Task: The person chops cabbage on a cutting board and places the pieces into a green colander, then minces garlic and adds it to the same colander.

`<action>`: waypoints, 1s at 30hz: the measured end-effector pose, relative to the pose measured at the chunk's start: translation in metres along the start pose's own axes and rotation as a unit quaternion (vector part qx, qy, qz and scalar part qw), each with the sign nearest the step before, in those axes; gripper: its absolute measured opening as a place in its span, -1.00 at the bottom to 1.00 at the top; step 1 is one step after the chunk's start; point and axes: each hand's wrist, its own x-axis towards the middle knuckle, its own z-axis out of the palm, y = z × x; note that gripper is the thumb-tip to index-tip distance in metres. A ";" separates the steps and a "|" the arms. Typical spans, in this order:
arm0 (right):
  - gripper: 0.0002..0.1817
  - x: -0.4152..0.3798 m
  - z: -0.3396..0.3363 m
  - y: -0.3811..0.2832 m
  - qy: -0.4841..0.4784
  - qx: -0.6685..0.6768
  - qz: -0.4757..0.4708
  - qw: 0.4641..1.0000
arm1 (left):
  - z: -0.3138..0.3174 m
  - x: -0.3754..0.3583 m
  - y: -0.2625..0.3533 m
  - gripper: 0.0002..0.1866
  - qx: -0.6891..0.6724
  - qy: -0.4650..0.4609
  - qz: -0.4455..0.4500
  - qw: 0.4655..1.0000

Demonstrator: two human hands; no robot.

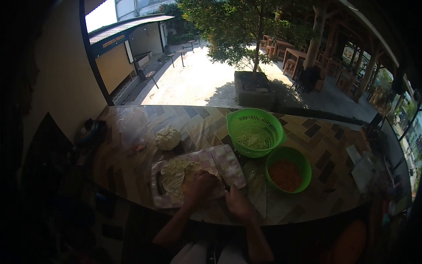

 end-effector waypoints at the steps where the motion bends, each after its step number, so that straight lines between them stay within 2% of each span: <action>1: -0.64 -0.002 0.003 0.000 0.008 -0.007 0.010 1.000 | 0.009 -0.002 -0.006 -0.82 -0.019 0.017 -0.004 1.000; 5: -0.64 -0.009 0.015 -0.007 0.029 0.007 0.027 0.999 | 0.033 -0.009 -0.021 -0.83 -0.067 0.061 -0.027 0.996; 9: -0.64 -0.011 0.022 -0.006 0.043 0.033 0.013 0.998 | 0.020 -0.007 -0.006 -0.82 -0.109 0.067 -0.081 0.988; 15: -0.64 -0.011 0.029 -0.008 0.036 0.041 0.021 0.998 | 0.019 -0.006 -0.013 -0.82 -0.123 0.060 -0.075 0.988; 18: -0.61 -0.015 0.033 -0.014 0.035 0.047 0.046 0.997 | 0.014 -0.007 -0.008 -0.83 -0.115 0.065 -0.072 0.989; 21: -0.62 -0.011 0.054 0.000 0.098 0.057 0.001 0.994 | 0.017 -0.010 -0.010 -0.82 -0.094 0.054 -0.063 0.992; 24: -0.62 -0.007 0.055 0.000 0.060 0.051 0.051 0.996 | 0.013 -0.009 -0.006 -0.81 -0.080 0.060 -0.049 0.994; 27: -0.61 0.003 0.053 -0.001 0.074 0.009 0.020 0.997 | 0.005 -0.005 0.004 -0.83 -0.036 0.062 -0.035 0.997; 30: -0.61 0.013 0.029 -0.018 0.036 -0.037 0.038 0.998 | 0.008 -0.007 0.002 -0.86 0.007 0.058 -0.006 0.998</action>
